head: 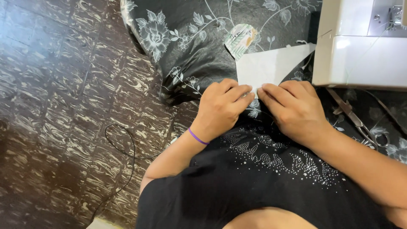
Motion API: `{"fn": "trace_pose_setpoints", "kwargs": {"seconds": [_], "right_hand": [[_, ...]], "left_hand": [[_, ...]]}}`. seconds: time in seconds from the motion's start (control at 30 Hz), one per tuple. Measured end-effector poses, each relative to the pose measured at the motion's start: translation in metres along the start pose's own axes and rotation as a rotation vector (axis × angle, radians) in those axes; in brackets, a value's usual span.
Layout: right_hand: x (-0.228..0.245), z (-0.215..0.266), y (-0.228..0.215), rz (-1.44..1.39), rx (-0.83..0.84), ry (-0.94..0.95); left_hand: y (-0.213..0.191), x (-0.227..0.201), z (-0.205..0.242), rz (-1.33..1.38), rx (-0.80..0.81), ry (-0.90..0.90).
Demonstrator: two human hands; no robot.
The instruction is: A person is preparing and cutting small fabric labels or pieces at a sewing machine station.
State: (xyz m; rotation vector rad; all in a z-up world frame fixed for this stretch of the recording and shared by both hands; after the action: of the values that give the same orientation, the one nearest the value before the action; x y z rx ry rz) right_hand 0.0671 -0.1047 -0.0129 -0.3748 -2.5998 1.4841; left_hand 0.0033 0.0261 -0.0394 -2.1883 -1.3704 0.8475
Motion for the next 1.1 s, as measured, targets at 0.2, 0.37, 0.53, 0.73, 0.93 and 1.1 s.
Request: {"fn": "trace_pose_setpoints", "kwargs": {"seconds": [0.2, 0.37, 0.53, 0.73, 0.93, 1.1], "right_hand": [[-0.004, 0.005, -0.005, -0.039, -0.007, 0.003], [-0.003, 0.008, 0.0, 0.015, -0.037, -0.009], [-0.004, 0.003, -0.004, -0.015, -0.034, 0.012], [-0.007, 0.011, 0.003, -0.014, -0.026, 0.017], [-0.027, 0.014, 0.021, -0.15, 0.071, 0.151], [-0.037, 0.018, 0.037, -0.121, 0.142, 0.234]], "left_hand": [[-0.016, -0.001, -0.001, 0.006, 0.016, 0.026], [-0.013, -0.002, -0.004, -0.001, 0.034, 0.006], [-0.007, -0.002, -0.009, 0.026, 0.082, -0.012], [-0.001, 0.0, -0.007, 0.014, 0.114, -0.037], [0.011, 0.025, -0.006, 0.146, 0.243, -0.23], [0.025, 0.035, -0.008, 0.045, 0.376, -0.334]]}}
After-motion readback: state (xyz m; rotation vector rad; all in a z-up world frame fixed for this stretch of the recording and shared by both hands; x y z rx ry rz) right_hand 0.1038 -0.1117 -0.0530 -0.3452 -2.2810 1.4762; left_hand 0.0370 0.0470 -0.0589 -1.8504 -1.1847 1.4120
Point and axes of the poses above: each hand's wrist, its own z-axis away from the middle knuckle, its own y-axis out of the palm, x = y × z, the point moved 8 cm from there along -z, towards the middle knuckle
